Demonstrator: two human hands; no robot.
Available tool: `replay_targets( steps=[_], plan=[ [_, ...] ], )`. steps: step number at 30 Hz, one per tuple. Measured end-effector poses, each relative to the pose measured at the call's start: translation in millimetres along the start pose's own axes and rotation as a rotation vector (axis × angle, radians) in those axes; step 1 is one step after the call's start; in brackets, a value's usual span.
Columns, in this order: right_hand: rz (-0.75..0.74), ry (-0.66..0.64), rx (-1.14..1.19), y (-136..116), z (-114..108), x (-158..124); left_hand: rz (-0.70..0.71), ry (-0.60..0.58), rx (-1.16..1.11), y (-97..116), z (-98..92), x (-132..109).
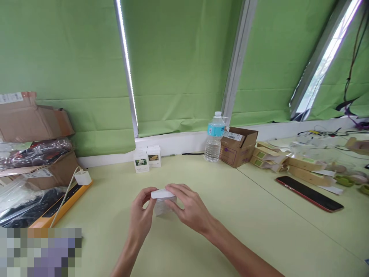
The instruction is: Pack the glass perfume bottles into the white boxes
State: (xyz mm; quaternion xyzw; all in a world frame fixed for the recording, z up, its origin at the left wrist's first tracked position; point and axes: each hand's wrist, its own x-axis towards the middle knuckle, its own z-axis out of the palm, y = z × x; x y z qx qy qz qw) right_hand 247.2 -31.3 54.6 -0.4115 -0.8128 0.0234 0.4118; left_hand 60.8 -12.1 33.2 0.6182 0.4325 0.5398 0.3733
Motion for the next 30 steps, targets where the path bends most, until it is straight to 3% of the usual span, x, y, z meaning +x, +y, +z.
replay_targets(
  steps=[6, 14, 18, 22, 27, 30],
  plan=[
    [0.003, 0.035, -0.016, 6.2, 3.5, 0.7, 0.129, -0.059, -0.042, -4.9, -6.2, -3.8],
    [-0.003, 0.018, -0.082, 13.3, 7.9, -1.0, 0.207, -0.037, 0.200, -8.5, -5.1, -1.5],
    [0.047, -0.050, -0.205, 9.2, 11.4, -2.1, 0.250, -0.044, 0.298, -15.6, -4.9, -2.4],
    [0.156, -0.090, -0.236, 3.0, 22.3, -8.1, 0.263, 0.033, 0.374, -15.5, 1.3, -6.4],
    [0.320, -0.127, 0.044, -0.4, 30.8, -14.8, 0.123, 0.118, 0.263, -5.3, 5.1, -10.2],
    [0.273, -0.207, 0.257, -6.2, 23.6, -13.0, -0.082, 0.044, 0.035, -7.6, 0.4, -7.4]
  ],
)
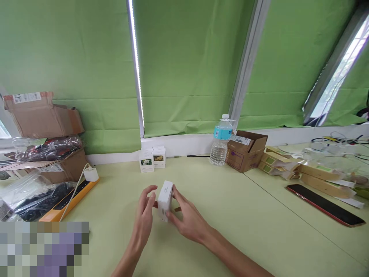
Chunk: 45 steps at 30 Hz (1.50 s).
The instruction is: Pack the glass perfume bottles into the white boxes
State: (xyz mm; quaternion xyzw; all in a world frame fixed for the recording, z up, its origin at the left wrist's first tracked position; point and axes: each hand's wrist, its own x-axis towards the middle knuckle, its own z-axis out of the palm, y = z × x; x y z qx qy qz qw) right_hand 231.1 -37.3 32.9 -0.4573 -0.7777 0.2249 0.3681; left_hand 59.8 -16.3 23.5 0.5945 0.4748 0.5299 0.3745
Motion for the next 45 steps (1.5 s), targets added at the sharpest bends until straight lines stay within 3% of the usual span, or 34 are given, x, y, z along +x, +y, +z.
replay_targets(
  steps=[4, 7, 11, 20, 28, 34, 38, 45],
  plan=[
    [-0.049, -0.175, 0.138, -9.2, -2.6, -0.8, -0.174, -0.236, -0.157, -16.0, -4.2, 6.7],
    [0.055, -0.059, 0.090, -1.1, 3.8, 1.9, -0.166, -0.331, -0.164, -24.2, -5.2, 10.3],
    [0.168, 0.046, 0.038, 22.3, 7.0, 10.7, -0.176, -0.243, -0.108, -25.5, -6.9, 13.8],
    [0.241, 0.095, -0.141, 62.3, 5.5, 39.2, -0.241, -0.085, -0.138, -45.2, -11.2, 23.2],
    [0.355, 0.189, -0.248, 90.7, 2.4, 124.8, -0.237, -0.096, -0.129, -52.2, -6.3, 30.2],
    [0.421, 0.256, -0.316, 92.9, 43.3, 175.5, -0.237, -0.145, -0.114, -55.0, -8.5, 33.0],
    [0.424, 0.283, -0.346, 101.0, 65.7, 177.1, -0.238, -0.159, -0.120, -55.0, -9.8, 33.2],
    [0.381, 0.231, -0.272, 110.9, 60.8, 149.9, -0.226, -0.164, -0.118, -61.1, -8.7, 33.4]
  ],
)
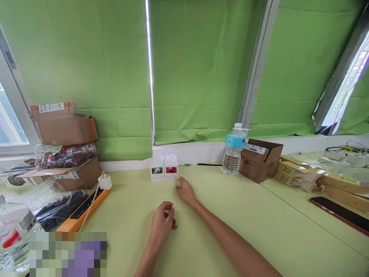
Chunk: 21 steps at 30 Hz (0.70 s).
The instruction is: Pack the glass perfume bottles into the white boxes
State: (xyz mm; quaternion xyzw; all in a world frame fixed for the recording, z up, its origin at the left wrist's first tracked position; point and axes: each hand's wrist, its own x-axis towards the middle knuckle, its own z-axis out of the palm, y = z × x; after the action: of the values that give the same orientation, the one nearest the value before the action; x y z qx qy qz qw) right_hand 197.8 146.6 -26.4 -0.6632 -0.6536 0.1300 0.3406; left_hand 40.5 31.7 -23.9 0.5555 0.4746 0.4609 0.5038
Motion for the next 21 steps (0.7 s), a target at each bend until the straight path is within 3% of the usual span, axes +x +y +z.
replay_targets(
  steps=[7, 10, 13, 16, 19, 21],
  plan=[
    [-0.121, -0.053, 0.106, 8.9, -13.1, -34.4, 0.055, 0.027, 0.081, 2.9, -0.3, -1.1],
    [-0.163, -0.045, 0.055, 9.4, -14.5, -43.9, 0.118, 0.079, 0.146, 17.5, 5.7, -12.0],
    [-0.208, -0.031, -0.054, 3.9, -9.7, -49.0, 0.284, 0.093, 0.240, 38.7, 25.6, -33.2],
    [-0.245, -0.008, -0.162, -4.3, -3.1, -51.6, 0.661, -0.062, 0.495, 54.0, 59.6, -58.2],
    [-0.279, 0.024, -0.253, -9.5, -0.3, -53.8, 0.737, -0.279, 0.625, 56.4, 93.4, -77.6],
    [-0.304, 0.042, -0.305, -10.8, -0.6, -55.4, 0.699, -0.351, 0.723, 54.3, 110.7, -85.7]
  ],
)
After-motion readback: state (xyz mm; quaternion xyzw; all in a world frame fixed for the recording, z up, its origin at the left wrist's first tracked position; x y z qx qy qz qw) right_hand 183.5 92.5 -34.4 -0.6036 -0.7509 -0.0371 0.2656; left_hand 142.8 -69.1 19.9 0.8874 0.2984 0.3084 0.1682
